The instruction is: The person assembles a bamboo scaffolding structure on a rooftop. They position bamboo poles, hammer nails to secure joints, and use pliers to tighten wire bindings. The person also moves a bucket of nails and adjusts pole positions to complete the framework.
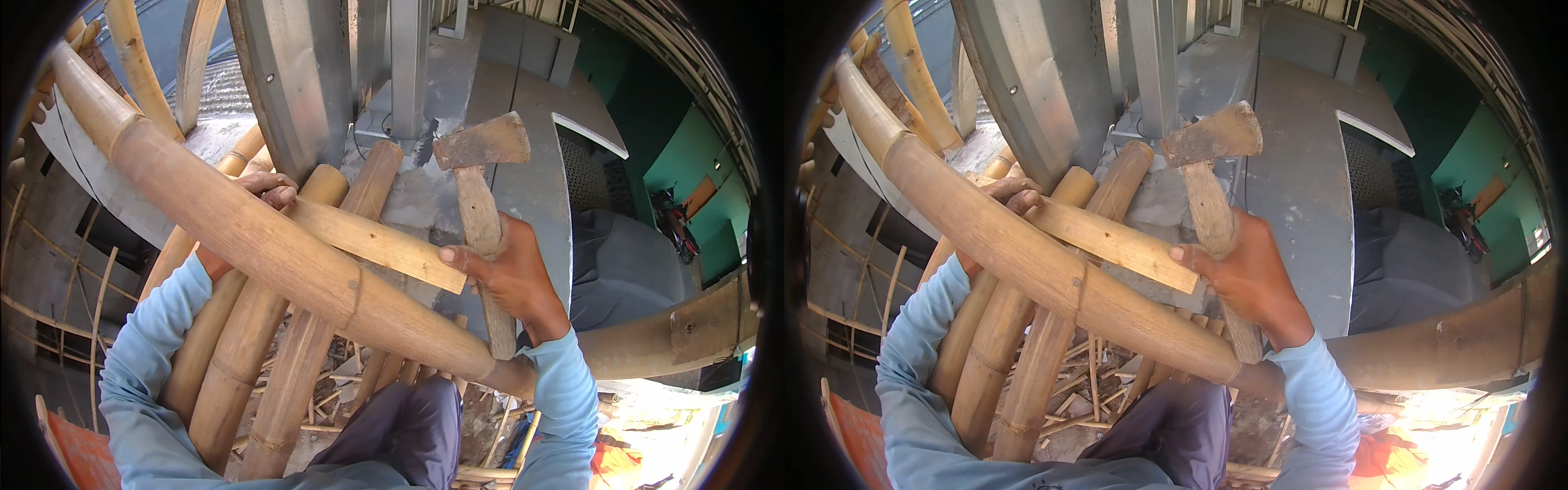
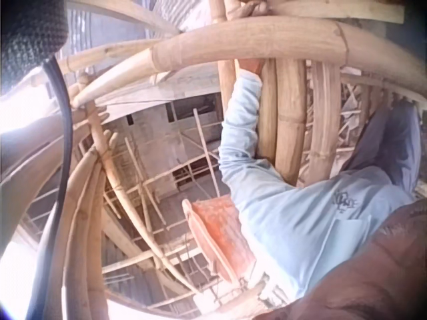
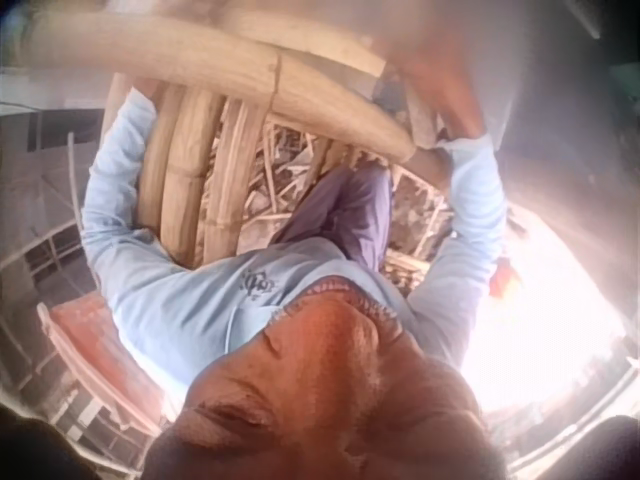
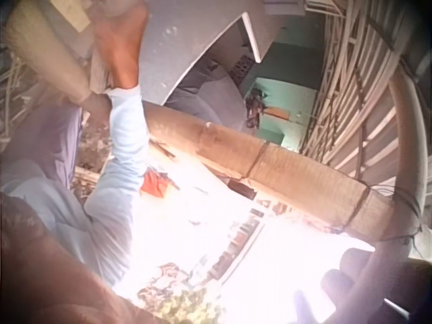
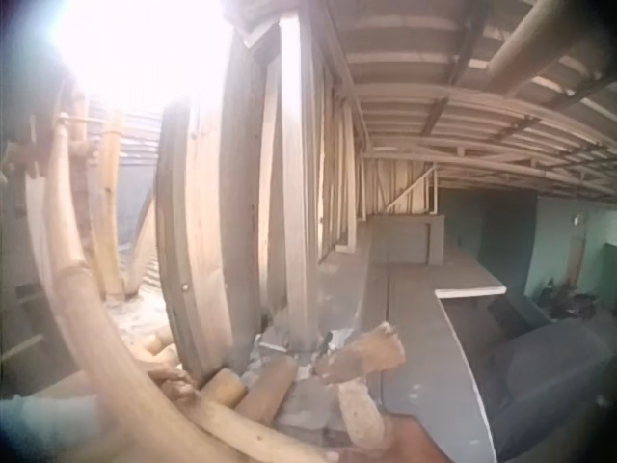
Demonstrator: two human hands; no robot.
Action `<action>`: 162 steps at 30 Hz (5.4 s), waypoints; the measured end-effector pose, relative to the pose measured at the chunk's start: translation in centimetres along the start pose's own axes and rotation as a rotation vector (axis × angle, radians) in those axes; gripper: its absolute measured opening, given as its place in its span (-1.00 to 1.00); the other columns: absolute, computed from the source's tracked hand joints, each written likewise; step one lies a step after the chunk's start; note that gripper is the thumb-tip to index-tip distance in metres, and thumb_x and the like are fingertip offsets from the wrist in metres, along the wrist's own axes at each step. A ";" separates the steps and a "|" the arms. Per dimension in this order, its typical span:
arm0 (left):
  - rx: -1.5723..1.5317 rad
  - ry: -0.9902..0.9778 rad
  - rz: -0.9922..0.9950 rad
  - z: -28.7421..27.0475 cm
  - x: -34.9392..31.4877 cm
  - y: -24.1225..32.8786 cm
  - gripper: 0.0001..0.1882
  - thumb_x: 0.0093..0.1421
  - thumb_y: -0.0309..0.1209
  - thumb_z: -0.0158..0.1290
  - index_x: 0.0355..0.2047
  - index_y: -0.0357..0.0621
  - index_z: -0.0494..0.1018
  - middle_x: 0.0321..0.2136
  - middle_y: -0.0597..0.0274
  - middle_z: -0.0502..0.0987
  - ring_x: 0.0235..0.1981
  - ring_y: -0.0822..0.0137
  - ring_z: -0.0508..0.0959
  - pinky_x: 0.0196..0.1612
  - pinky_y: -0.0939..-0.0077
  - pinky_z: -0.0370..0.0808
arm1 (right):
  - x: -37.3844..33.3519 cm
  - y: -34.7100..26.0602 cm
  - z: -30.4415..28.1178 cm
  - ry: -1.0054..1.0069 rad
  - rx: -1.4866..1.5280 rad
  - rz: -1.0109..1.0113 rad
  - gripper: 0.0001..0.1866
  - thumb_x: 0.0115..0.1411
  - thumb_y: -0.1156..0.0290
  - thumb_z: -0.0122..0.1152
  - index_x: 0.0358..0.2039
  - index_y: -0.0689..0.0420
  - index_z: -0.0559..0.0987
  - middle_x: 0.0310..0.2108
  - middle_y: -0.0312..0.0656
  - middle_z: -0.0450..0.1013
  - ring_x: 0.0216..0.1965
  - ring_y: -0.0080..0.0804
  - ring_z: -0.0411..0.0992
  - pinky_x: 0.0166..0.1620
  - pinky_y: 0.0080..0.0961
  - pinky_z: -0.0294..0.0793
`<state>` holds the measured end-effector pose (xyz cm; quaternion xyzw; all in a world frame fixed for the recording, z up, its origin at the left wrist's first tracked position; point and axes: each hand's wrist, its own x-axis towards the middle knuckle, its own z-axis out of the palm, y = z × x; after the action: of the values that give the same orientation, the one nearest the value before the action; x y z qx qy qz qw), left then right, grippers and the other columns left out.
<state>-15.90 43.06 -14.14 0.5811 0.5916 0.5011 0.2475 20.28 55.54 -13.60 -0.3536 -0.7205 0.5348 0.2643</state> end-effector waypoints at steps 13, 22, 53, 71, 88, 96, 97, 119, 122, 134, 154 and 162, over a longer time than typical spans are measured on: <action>0.371 -0.215 0.378 4.4 3.2 3.1 -0.66 0.35 -0.15 0.18 -0.19 -0.22 0.66 -0.35 0.12 0.69 -0.33 0.28 0.67 -0.22 0.36 0.62 | -0.2 -0.7 -0.2 0.012 -0.086 0.024 -0.44 0.10 0.18 0.57 -0.11 0.38 0.54 -0.47 -0.20 0.51 -0.56 -0.54 0.45 -0.50 -0.54 0.49; 0.332 -0.377 0.396 4.3 3.6 2.4 -0.66 0.32 -0.14 0.21 -0.25 -0.21 0.69 -0.36 0.16 0.69 -0.32 0.28 0.68 -0.20 0.35 0.64 | -0.1 -0.9 0.2 0.024 -0.143 -0.014 -0.43 0.10 0.13 0.57 -0.17 0.38 0.54 -0.49 -0.16 0.53 -0.55 -0.48 0.48 -0.46 -0.48 0.52; 0.415 -0.376 0.459 4.5 3.1 3.5 -0.78 0.20 -0.32 0.33 -0.33 -0.27 0.70 -0.33 0.05 0.71 -0.31 0.18 0.70 -0.15 0.30 0.63 | -3.2 -8.6 2.7 -0.038 -0.731 -0.495 -0.39 0.43 0.21 0.19 0.37 0.20 0.28 -0.25 0.17 0.54 -0.43 -0.13 0.55 -0.23 -0.19 0.55; 0.442 -0.366 0.454 4.4 3.1 3.0 -0.74 0.17 -0.28 0.35 -0.31 -0.26 0.71 -0.34 0.06 0.71 -0.33 0.20 0.70 -0.18 0.30 0.64 | -2.8 -9.3 1.5 0.093 -0.750 -0.692 -0.30 0.38 0.25 0.25 0.44 0.14 0.25 -0.21 0.06 0.62 -0.38 -0.19 0.62 -0.35 -0.35 0.57; 0.484 -0.378 0.428 4.1 3.0 3.3 -0.78 0.19 -0.32 0.33 -0.36 -0.26 0.69 -0.44 0.15 0.62 -0.35 0.26 0.64 -0.26 0.33 0.57 | -2.7 -10.8 1.6 0.022 -0.669 -0.654 -0.36 0.41 0.35 0.20 0.44 0.15 0.26 -0.19 0.00 0.62 -0.45 -0.35 0.55 -0.34 -0.37 0.53; 0.476 -0.346 0.421 4.7 3.0 3.2 -0.77 0.19 -0.35 0.33 -0.46 -0.29 0.65 -0.47 0.12 0.59 -0.36 0.24 0.63 -0.29 0.32 0.56 | -1.8 -9.1 2.0 0.007 -0.810 -0.683 -0.35 0.39 0.39 0.23 0.44 0.13 0.27 -0.38 -0.04 0.54 -0.54 -0.51 0.41 -0.43 -0.45 0.46; 0.469 -0.370 0.440 4.7 3.3 3.4 -0.79 0.19 -0.35 0.32 -0.43 -0.28 0.65 -0.45 0.12 0.59 -0.35 0.24 0.63 -0.27 0.32 0.55 | -2.0 -9.4 1.9 0.023 -0.806 -0.678 -0.36 0.39 0.41 0.22 0.44 0.12 0.28 -0.35 0.03 0.56 -0.50 -0.40 0.49 -0.38 -0.40 0.50; 0.375 -0.198 0.282 4.6 3.1 1.4 -0.69 0.13 -0.74 0.00 -0.39 -0.06 0.14 -0.44 0.30 0.25 -0.40 0.43 0.28 -0.29 0.54 0.33 | -2.9 -10.6 1.4 -0.059 -0.897 -0.605 -0.28 0.33 0.43 0.27 0.45 0.09 0.23 -0.19 0.21 0.61 -0.45 0.14 0.56 -0.29 -0.21 0.54; 0.377 -0.193 0.258 4.7 2.7 1.8 -0.68 0.10 -0.75 -0.02 -0.40 -0.06 0.13 -0.44 0.32 0.22 -0.41 0.45 0.25 -0.30 0.56 0.30 | -2.3 -11.7 1.2 0.119 -0.661 -0.751 -0.29 0.33 0.37 0.29 0.45 0.09 0.26 -0.19 0.17 0.62 -0.50 -0.03 0.56 -0.30 -0.25 0.54; 0.379 -0.149 0.314 4.6 2.7 1.1 -0.80 0.11 -0.68 -0.01 -0.36 -0.15 0.23 -0.46 0.22 0.31 -0.42 0.37 0.32 -0.28 0.33 0.40 | -1.8 -12.1 1.0 0.171 -0.491 -0.789 -0.27 0.32 0.41 0.24 0.46 0.04 0.21 -0.33 0.27 0.56 -0.39 0.25 0.54 -0.24 0.02 0.54; 0.409 -0.172 0.284 4.9 2.5 1.5 -0.75 0.12 -0.71 0.00 -0.40 -0.12 0.18 -0.47 0.22 0.29 -0.44 0.38 0.30 -0.32 0.39 0.36 | -1.7 -7.9 1.5 -0.076 -0.806 -0.623 -0.33 0.32 0.45 0.24 0.43 0.04 0.29 -0.44 0.20 0.54 -0.48 0.20 0.49 -0.35 -0.07 0.46; 0.451 -0.204 0.159 4.6 2.6 2.6 -0.74 0.18 -0.70 0.02 -0.37 -0.10 0.18 -0.43 0.29 0.28 -0.39 0.46 0.28 -0.30 0.47 0.33 | -1.8 -8.0 1.4 -0.130 -0.854 -0.536 -0.37 0.32 0.43 0.21 0.40 0.06 0.33 -0.47 0.12 0.54 -0.44 0.14 0.51 -0.28 -0.02 0.48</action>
<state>-11.23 46.47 -12.78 0.7137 0.6129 0.3133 0.1299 18.49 51.83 -6.40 -0.1986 -0.9552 0.1269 0.1789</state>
